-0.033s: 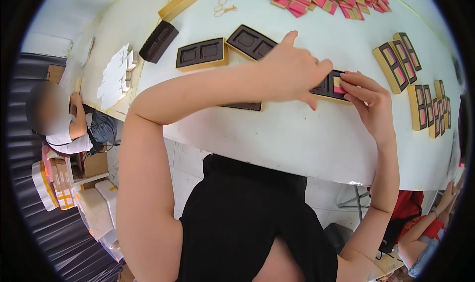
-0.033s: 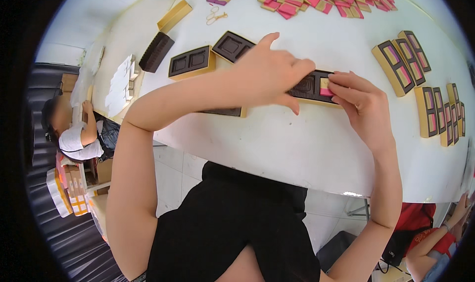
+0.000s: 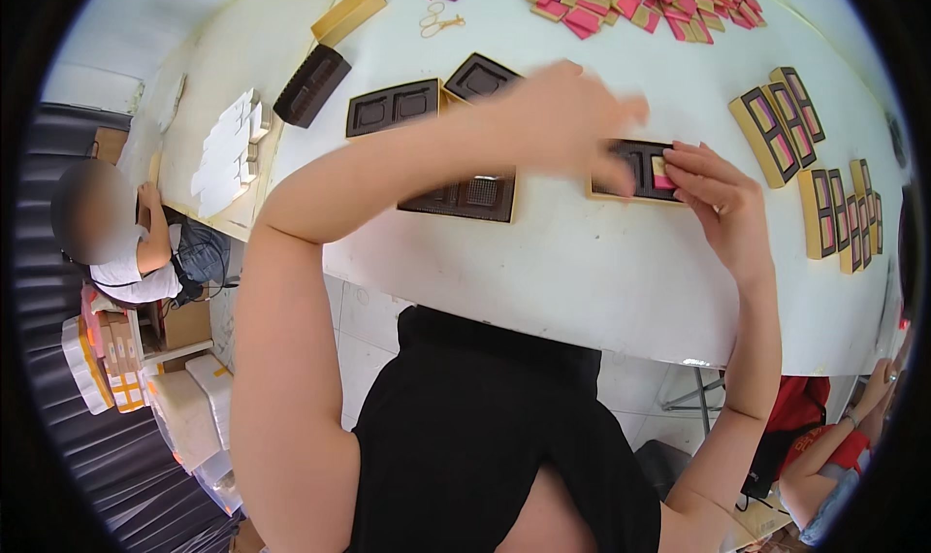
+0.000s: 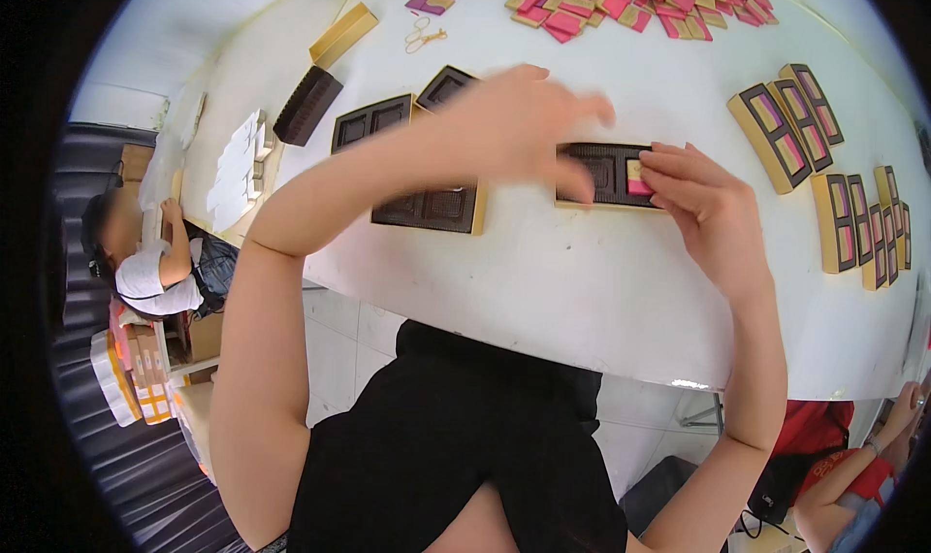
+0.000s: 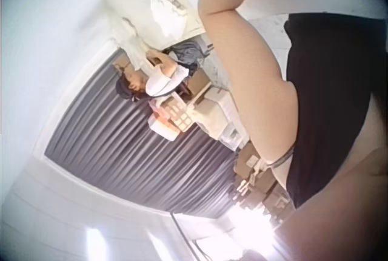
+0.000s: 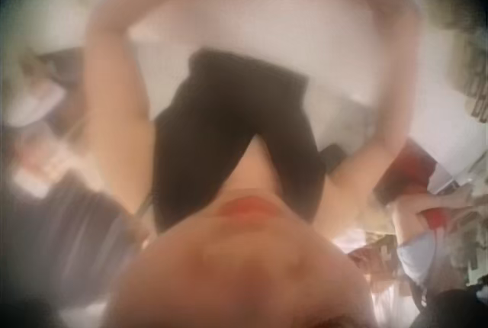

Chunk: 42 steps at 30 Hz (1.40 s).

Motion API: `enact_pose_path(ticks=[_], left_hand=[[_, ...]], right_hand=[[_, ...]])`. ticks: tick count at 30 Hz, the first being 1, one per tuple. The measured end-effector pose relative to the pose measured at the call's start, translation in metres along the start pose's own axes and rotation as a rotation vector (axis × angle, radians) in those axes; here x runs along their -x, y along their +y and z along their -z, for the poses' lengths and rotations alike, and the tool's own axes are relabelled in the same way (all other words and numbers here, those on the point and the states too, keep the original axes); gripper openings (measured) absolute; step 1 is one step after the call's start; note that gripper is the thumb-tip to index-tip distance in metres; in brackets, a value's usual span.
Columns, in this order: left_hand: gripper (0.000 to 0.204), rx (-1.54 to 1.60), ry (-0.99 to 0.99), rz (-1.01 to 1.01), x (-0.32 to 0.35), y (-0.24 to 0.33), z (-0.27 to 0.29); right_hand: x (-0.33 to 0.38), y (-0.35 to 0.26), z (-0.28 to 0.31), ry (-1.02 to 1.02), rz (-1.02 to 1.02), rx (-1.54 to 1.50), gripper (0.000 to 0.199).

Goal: The person assembles cosmetic compacts by placing dark plastic inserts into gold-colored boxes, then inserting small colored paper pieces into the inserts. The person repeatedly picks up inserts, places them into boxes, and adds paper pieces, stacking completed units on the table.

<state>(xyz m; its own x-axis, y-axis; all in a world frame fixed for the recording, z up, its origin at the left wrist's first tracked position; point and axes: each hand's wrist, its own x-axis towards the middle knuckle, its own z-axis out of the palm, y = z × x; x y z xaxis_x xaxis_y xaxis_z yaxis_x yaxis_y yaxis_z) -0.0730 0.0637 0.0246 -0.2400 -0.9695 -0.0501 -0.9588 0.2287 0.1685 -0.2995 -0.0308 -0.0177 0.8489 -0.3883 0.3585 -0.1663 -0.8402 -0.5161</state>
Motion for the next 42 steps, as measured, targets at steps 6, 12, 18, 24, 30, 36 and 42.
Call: enact_pose_path(ticks=[6, 12, 18, 24, 30, 36, 42], left_hand=[[0.021, -0.168, 0.177, 0.635, -0.005, -0.215, 0.024], [0.019, -0.583, 0.1, 0.477, -0.008, -0.216, -0.028], [0.012, -0.718, 0.533, -0.035, -0.011, -0.085, -0.007], [0.027, -0.834, 0.547, -0.415, -0.008, 0.007, -0.05], [0.033, -0.551, 0.405, -0.174, -0.002, -0.002, -0.056], [0.058, -0.35, 0.42, -0.2, 0.008, -0.001, -0.045], [0.074, 0.066, 0.159, -0.011, 0.022, -0.018, 0.003]], right_hand=[[0.002, -0.013, 0.006, -0.215, 0.089, 0.16, 0.045], [0.004, -0.003, -0.013, -0.201, 0.088, 0.371, 0.067], [0.004, 0.01, -0.012, -0.117, 0.051, 0.345, 0.057], [0.005, 0.007, -0.014, -0.092, 0.05, 0.288, 0.055], [0.004, 0.009, -0.015, -0.097, 0.077, 0.301, 0.058], [0.003, 0.006, -0.015, -0.113, 0.068, 0.358, 0.057], [0.006, 0.004, -0.026, -0.011, 0.031, 0.375, 0.065]])
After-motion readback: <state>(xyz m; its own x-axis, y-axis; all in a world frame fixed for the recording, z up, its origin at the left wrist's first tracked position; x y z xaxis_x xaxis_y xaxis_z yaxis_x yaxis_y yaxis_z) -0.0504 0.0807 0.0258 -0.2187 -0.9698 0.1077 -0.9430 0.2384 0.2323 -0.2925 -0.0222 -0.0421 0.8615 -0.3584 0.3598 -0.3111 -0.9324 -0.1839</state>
